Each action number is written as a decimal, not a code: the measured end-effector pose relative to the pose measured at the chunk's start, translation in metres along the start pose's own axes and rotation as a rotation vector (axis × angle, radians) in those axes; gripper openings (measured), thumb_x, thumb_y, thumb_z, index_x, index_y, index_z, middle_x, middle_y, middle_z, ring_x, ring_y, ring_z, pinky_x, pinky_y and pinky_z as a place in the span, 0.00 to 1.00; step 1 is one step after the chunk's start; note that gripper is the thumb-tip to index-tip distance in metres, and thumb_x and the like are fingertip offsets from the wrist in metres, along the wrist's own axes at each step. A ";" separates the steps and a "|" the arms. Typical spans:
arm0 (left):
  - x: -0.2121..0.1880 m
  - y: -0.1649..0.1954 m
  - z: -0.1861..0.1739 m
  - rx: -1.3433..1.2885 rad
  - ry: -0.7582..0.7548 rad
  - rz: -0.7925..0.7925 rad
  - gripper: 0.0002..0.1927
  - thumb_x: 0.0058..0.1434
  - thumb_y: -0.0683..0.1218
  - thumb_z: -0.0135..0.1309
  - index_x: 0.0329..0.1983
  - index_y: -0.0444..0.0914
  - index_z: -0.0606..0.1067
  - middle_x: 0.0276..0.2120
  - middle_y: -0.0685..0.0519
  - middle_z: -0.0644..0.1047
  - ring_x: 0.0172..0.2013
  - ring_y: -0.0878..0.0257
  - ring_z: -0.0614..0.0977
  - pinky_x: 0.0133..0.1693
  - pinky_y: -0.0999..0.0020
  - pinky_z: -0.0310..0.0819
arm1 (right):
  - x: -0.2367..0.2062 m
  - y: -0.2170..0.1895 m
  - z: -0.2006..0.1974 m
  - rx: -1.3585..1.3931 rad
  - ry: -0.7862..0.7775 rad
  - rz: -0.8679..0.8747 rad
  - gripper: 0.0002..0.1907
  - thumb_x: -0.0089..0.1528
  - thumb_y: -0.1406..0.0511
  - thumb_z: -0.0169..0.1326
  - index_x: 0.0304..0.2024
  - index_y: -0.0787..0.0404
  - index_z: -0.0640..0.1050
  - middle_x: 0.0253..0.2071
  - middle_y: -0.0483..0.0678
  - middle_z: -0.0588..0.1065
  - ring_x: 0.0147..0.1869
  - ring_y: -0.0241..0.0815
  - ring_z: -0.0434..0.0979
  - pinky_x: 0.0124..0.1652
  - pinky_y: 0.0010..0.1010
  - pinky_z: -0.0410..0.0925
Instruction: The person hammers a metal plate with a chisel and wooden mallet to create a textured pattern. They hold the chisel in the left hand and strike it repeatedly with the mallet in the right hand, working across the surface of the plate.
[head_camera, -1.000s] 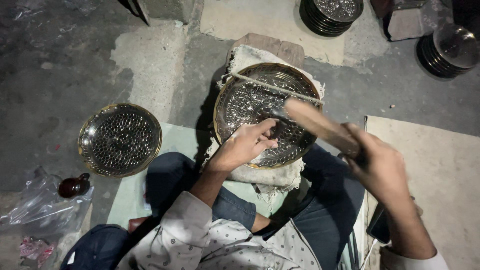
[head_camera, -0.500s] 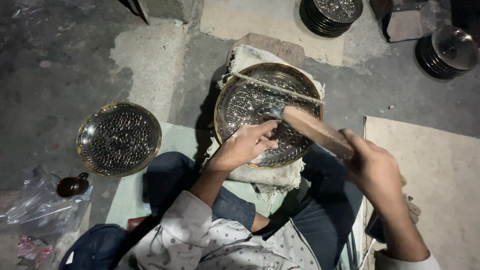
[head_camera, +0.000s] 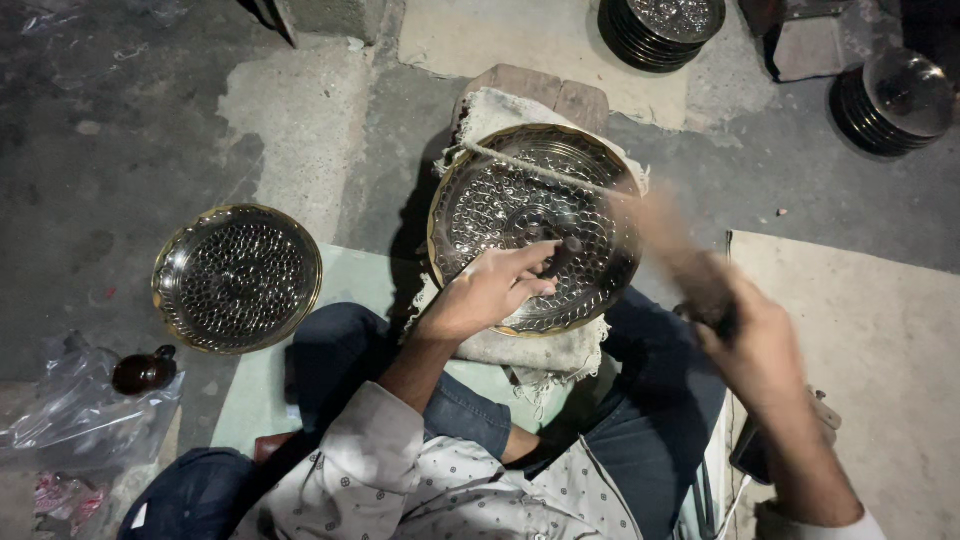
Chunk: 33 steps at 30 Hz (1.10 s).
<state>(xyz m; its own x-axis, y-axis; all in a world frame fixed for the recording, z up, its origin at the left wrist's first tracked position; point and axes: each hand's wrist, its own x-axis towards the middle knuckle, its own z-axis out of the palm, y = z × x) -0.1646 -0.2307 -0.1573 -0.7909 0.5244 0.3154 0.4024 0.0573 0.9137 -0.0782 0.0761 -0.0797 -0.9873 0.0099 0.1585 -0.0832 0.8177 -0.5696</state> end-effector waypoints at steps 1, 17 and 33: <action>0.001 0.001 0.000 0.017 0.000 -0.016 0.25 0.63 0.40 0.58 0.65 0.36 0.70 0.43 0.40 0.83 0.43 0.55 0.89 0.43 0.65 0.82 | 0.002 -0.002 -0.002 -0.075 0.014 -0.015 0.41 0.50 0.73 0.62 0.67 0.55 0.71 0.54 0.57 0.79 0.57 0.52 0.81 0.55 0.39 0.71; 0.007 0.019 0.013 0.053 0.022 -0.022 0.26 0.62 0.42 0.62 0.63 0.36 0.69 0.40 0.41 0.83 0.39 0.56 0.88 0.41 0.65 0.82 | 0.001 0.007 -0.025 -0.389 0.042 -0.096 0.29 0.56 0.65 0.63 0.60 0.53 0.76 0.44 0.52 0.79 0.44 0.53 0.81 0.42 0.44 0.72; 0.018 0.015 0.013 0.073 0.008 -0.082 0.26 0.61 0.42 0.61 0.63 0.37 0.71 0.36 0.43 0.83 0.37 0.56 0.87 0.40 0.64 0.80 | 0.022 0.007 -0.022 -0.009 -0.093 -0.014 0.41 0.51 0.74 0.63 0.67 0.55 0.69 0.56 0.57 0.78 0.60 0.49 0.79 0.56 0.39 0.71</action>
<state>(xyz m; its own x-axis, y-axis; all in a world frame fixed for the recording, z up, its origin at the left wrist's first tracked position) -0.1668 -0.2095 -0.1410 -0.8262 0.5085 0.2425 0.3684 0.1621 0.9154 -0.0980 0.0946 -0.0626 -0.9944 -0.0543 0.0906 -0.0960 0.8224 -0.5608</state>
